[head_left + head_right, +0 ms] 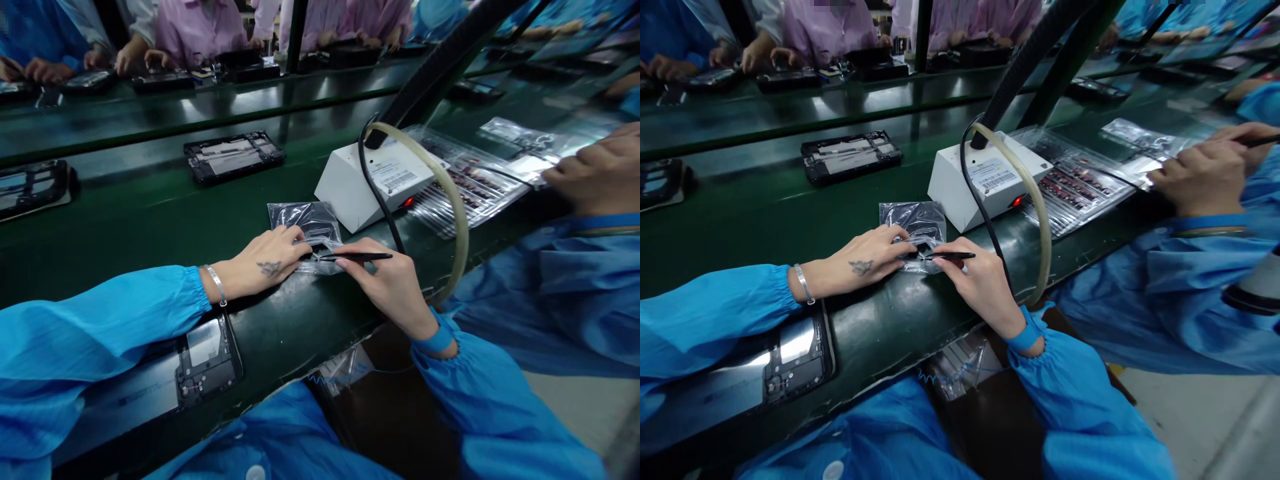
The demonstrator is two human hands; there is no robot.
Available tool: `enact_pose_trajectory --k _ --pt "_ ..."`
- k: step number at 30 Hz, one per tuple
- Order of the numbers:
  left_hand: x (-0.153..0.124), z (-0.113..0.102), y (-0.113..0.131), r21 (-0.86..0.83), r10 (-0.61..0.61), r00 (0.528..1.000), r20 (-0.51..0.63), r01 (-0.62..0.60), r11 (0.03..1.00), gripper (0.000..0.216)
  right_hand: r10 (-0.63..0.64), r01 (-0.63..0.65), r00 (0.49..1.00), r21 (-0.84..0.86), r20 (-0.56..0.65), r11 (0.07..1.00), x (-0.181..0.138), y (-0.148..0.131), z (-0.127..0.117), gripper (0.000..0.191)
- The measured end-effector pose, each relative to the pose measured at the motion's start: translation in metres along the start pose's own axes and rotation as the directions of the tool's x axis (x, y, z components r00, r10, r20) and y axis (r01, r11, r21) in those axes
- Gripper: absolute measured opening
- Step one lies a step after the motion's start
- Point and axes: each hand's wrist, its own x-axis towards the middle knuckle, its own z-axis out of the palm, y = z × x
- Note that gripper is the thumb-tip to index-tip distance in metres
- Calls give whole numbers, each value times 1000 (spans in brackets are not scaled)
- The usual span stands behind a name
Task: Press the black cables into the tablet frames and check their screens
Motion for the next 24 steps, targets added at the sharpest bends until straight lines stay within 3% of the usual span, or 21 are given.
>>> enact_pose_trajectory --k 13,19,24 --pt "0 5 -3 53 26 999 -27 -25 998 32 -9 8 1000 75 14 997 -2 2 4 14" --pt "1 1 -1 65 19 1000 -6 -19 998 31 41 -38 987 24 -155 999 -3 0 6 17" --pt "0 -3 0 2 13 1000 14 -13 1000 30 34 -33 993 10 -112 999 -3 2 6 21"
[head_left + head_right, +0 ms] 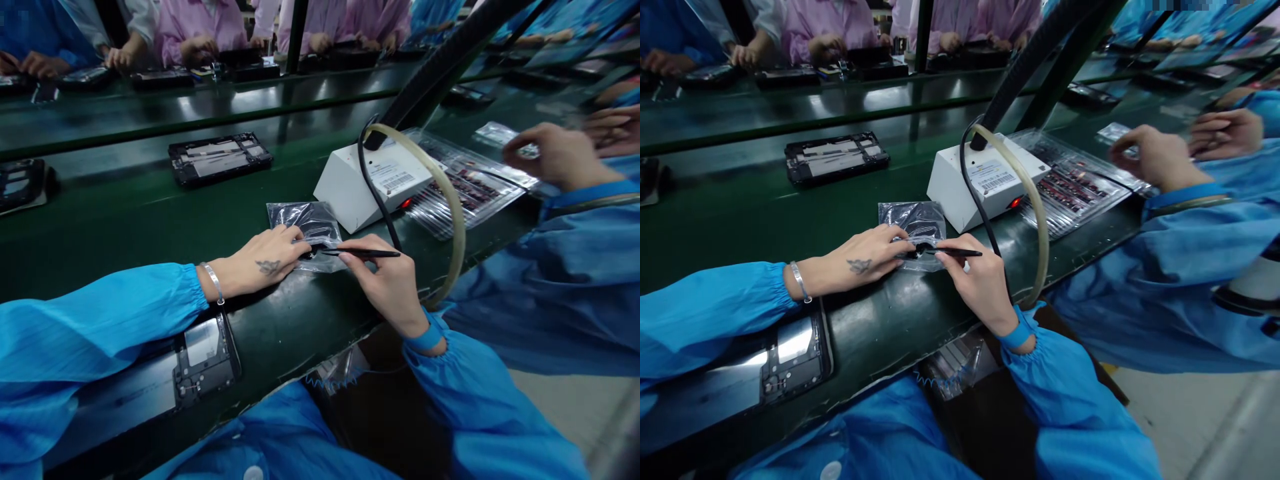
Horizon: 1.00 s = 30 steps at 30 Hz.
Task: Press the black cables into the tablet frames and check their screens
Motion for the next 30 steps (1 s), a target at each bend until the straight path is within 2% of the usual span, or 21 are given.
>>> enact_pose_trajectory --k 8,20,23,27,30 --pt "0 -1 0 -1 -4 1000 21 4 1000 28 -91 91 993 -3 70 996 6 -3 2 16" --pt "2 2 -3 41 8 1000 5 -8 999 29 -81 81 991 4 108 997 9 2 6 17" --pt "2 -3 -2 71 5 1000 17 -7 997 30 -69 66 997 69 44 995 8 3 4 17" --pt "0 -18 1 97 23 998 58 -28 995 30 -26 52 992 220 -123 974 -4 -2 -12 9" --pt "10 -31 10 116 110 994 -13 -108 987 28 -21 106 959 291 -281 951 -32 -7 -33 8"
